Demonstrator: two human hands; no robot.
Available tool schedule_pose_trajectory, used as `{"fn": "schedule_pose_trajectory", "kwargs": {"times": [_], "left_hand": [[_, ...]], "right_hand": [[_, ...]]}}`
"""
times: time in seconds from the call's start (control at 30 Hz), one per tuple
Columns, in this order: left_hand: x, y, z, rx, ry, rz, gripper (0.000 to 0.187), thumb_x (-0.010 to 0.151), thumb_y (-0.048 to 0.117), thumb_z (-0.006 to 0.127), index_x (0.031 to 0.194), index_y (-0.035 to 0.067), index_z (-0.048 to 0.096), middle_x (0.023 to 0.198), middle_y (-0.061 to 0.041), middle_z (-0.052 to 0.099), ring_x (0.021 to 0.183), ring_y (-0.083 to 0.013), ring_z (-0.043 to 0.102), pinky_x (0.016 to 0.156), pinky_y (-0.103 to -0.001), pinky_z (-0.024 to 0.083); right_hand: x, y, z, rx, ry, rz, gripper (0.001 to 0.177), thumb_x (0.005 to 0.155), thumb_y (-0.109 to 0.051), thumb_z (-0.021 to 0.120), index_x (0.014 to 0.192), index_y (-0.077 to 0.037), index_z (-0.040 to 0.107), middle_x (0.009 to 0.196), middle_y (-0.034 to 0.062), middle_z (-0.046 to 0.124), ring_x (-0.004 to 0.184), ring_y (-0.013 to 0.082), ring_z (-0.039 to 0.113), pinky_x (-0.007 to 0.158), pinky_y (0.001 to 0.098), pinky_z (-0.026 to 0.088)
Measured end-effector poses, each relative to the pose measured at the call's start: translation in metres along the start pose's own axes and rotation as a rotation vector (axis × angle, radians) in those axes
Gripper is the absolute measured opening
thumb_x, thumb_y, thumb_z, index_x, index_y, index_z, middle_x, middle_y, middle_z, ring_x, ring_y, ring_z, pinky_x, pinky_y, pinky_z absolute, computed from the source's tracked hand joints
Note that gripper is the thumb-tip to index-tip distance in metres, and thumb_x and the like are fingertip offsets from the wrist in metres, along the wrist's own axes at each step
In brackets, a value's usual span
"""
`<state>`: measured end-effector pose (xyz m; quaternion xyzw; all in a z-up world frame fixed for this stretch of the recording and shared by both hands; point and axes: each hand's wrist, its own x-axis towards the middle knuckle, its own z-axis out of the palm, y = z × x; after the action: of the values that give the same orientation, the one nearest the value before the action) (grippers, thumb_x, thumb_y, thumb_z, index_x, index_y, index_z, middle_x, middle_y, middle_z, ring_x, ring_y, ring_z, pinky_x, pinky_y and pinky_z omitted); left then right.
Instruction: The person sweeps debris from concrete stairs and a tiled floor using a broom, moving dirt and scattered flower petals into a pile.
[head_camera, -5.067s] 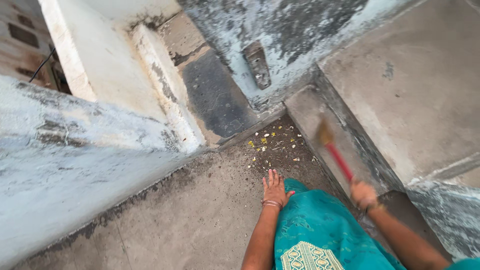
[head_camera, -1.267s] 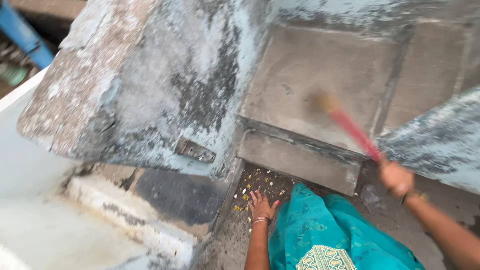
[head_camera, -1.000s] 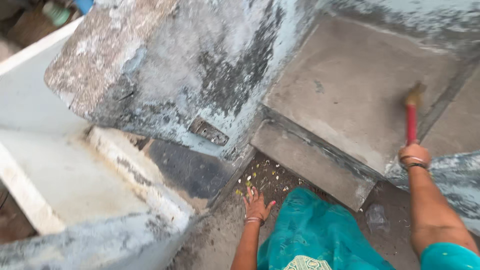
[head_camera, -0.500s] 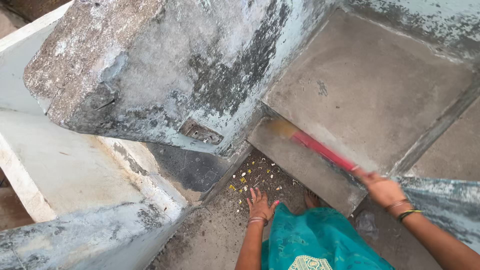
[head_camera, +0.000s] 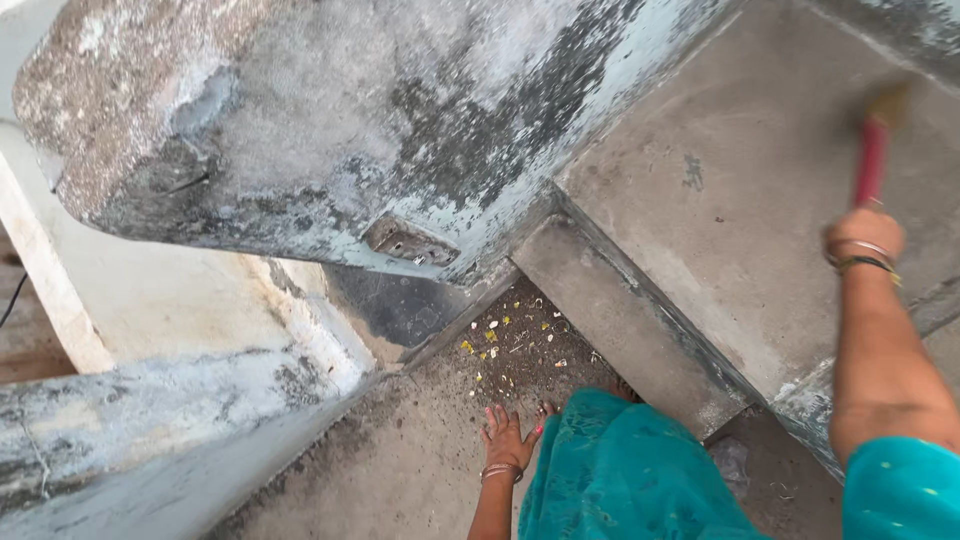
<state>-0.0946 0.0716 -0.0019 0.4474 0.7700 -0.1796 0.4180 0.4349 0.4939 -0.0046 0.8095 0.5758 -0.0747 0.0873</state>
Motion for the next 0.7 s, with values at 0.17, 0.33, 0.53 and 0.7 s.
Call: {"fn": "schedule_pose_trajectory", "kwargs": {"times": [0.17, 0.33, 0.53, 0.7], "left_hand": [[-0.008, 0.001, 0.013, 0.01, 0.005, -0.051, 0.086, 0.095, 0.067, 0.049, 0.158, 0.01, 0.034, 0.172, -0.014, 0.008, 0.159, -0.0336, -0.008, 0.127, -0.057, 0.004], [-0.008, 0.012, 0.006, -0.028, 0.023, -0.04, 0.086, 0.096, 0.066, 0.048, 0.16, 0.011, 0.031, 0.172, -0.013, 0.007, 0.159, -0.0339, -0.009, 0.127, -0.058, 0.003], [-0.001, 0.016, -0.008, -0.06, 0.079, -0.015, 0.089, 0.096, 0.069, 0.046, 0.159, 0.007, 0.031, 0.172, -0.014, 0.005, 0.159, -0.0334, -0.01, 0.127, -0.058, 0.003], [0.002, 0.016, -0.003, -0.055, 0.133, -0.008, 0.09, 0.095, 0.069, 0.048, 0.158, 0.006, 0.033, 0.171, -0.016, 0.007, 0.159, -0.0337, -0.007, 0.126, -0.059, 0.005]], "right_hand": [[-0.028, -0.105, 0.001, 0.102, -0.218, -0.233, 0.056, 0.108, -0.04, 0.039, 0.116, 0.001, 0.075, 0.112, 0.0313, 0.073, 0.106, 0.0481, 0.07, 0.094, 0.0544, 0.055], [-0.146, -0.084, -0.013, 0.082, -0.396, -0.54, 0.058, 0.116, -0.048, 0.022, 0.136, -0.012, 0.063, 0.114, 0.028, 0.073, 0.102, 0.0473, 0.071, 0.097, 0.054, 0.055], [-0.201, 0.02, -0.036, -0.22, -0.2, -0.789, 0.073, 0.096, -0.023, 0.043, 0.16, -0.047, 0.017, 0.121, 0.0123, 0.068, 0.092, 0.033, 0.076, 0.073, 0.0451, 0.065], [-0.139, 0.023, -0.035, -0.088, -0.164, -0.282, 0.055, 0.105, -0.046, 0.045, 0.153, -0.018, 0.047, 0.104, 0.0269, 0.074, 0.09, 0.0449, 0.074, 0.078, 0.0523, 0.06]]}}
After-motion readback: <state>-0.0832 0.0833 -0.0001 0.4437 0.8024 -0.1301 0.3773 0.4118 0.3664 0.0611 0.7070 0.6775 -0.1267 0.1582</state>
